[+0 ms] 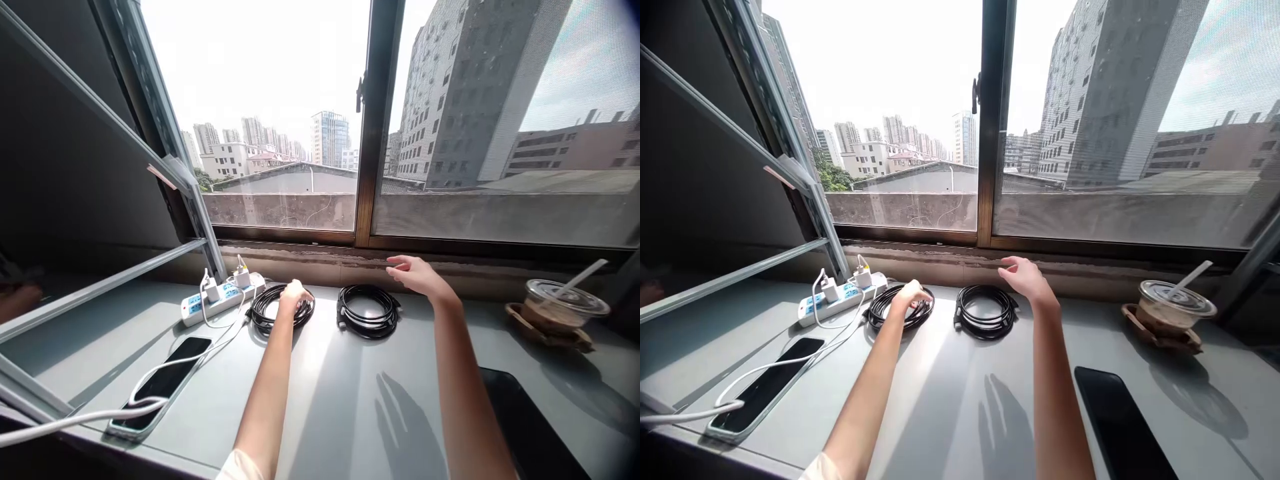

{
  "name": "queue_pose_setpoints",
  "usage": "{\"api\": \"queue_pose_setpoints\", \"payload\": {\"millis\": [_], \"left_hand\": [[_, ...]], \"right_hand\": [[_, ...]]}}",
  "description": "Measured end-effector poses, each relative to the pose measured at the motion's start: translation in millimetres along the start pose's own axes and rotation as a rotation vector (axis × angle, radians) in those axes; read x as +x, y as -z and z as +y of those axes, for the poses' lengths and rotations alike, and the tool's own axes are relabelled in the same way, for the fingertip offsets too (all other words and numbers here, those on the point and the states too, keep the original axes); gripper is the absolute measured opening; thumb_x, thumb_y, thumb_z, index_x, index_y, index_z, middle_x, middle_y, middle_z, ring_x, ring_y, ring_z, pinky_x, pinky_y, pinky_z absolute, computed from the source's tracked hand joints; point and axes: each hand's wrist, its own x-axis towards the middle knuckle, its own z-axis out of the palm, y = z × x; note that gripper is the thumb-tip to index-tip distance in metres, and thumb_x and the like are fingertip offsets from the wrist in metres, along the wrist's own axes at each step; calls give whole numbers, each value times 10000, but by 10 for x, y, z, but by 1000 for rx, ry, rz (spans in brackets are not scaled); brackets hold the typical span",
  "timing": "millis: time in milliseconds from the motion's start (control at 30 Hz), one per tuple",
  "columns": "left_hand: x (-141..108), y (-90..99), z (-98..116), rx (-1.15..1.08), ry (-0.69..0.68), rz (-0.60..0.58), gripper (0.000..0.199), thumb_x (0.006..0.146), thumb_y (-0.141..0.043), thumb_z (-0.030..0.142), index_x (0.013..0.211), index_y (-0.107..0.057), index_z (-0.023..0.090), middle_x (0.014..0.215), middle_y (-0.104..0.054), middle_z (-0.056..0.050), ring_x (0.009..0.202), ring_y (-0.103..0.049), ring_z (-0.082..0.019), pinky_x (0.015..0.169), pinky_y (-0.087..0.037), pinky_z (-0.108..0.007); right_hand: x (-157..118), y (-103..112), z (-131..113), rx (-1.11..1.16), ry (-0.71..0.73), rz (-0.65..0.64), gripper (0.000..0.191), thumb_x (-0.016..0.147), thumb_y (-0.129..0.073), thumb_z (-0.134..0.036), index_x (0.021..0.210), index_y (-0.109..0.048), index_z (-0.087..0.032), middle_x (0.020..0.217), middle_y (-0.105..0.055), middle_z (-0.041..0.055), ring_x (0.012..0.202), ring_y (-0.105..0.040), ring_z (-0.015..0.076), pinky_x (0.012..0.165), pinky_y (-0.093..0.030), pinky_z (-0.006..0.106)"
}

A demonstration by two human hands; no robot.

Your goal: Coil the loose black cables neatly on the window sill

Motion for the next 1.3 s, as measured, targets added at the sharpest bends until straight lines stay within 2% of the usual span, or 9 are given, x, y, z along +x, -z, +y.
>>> {"api": "queue_pose_setpoints", "payload": {"millis": [500,633,733,833,900,967,1067,1200,1300], "left_hand": [[-33,82,-84,-299,-45,-103,340,907,-549,372,1141,-558,126,1083,-582,-88,924,-594,-181,801,-539,-357],[-87,280,-90,-376,-85,112,337,904,-561,329,1165,-535,118,1035,-594,-83,874,-603,-164,774,-542,-344],[-187,524,-109,-406,-105,405,351,877,-575,257,1188,-514,107,955,-619,-85,871,-613,-181,790,-514,-314],[-380,757,-103,-429,-157,687,336,862,-552,253,1177,-524,139,993,-623,-89,910,-612,-182,803,-481,-258],[-548,869,-71,-519,-268,850,302,862,-537,245,1152,-539,162,937,-625,-60,784,-615,-142,696,-478,-211],[-732,937,-18,-687,-455,970,264,843,-551,220,1100,-561,163,734,-588,-10,559,-545,-96,513,-418,-172],[-1003,975,86,-954,-742,994,207,822,-561,198,1027,-566,165,497,-416,68,366,-363,-64,343,-267,-149],[-1277,973,206,-1063,-989,920,176,812,-595,204,980,-548,180,453,-330,99,324,-302,-53,291,-236,-141],[-1400,963,260,-1065,-1111,882,190,808,-646,253,957,-548,189,443,-319,110,307,-285,-42,282,-224,-141]], "right_hand": [[-359,229,-248,76,144,155,347,830,-550,-362,1147,-624,-244,995,-691,51,786,-655,166,693,-468,255],[-358,220,-283,48,139,143,330,834,-547,-357,1134,-627,-245,983,-692,40,806,-657,173,708,-465,260],[-342,173,-334,22,123,104,332,848,-538,-357,1149,-618,-245,1000,-688,30,862,-652,176,735,-468,252],[-339,77,-398,-79,108,-56,383,875,-502,-364,1228,-580,-236,1102,-664,37,910,-641,161,759,-466,232],[-355,-12,-451,-158,94,-205,362,855,-536,-385,1165,-628,-222,1079,-675,44,874,-644,164,717,-464,228],[-381,-111,-512,-226,79,-363,291,806,-599,-438,937,-706,-202,913,-706,43,763,-642,171,626,-446,234],[-403,-260,-607,-310,104,-584,422,786,-573,-589,698,-683,-191,748,-691,38,678,-626,171,582,-424,241],[-401,-433,-723,-94,263,-648,613,755,-504,-741,1028,-663,-215,1080,-668,53,917,-636,198,770,-473,250],[-448,-518,-856,247,423,-611,619,861,-451,-641,1259,-521,-172,1289,-552,95,1097,-577,191,865,-479,249]]}}
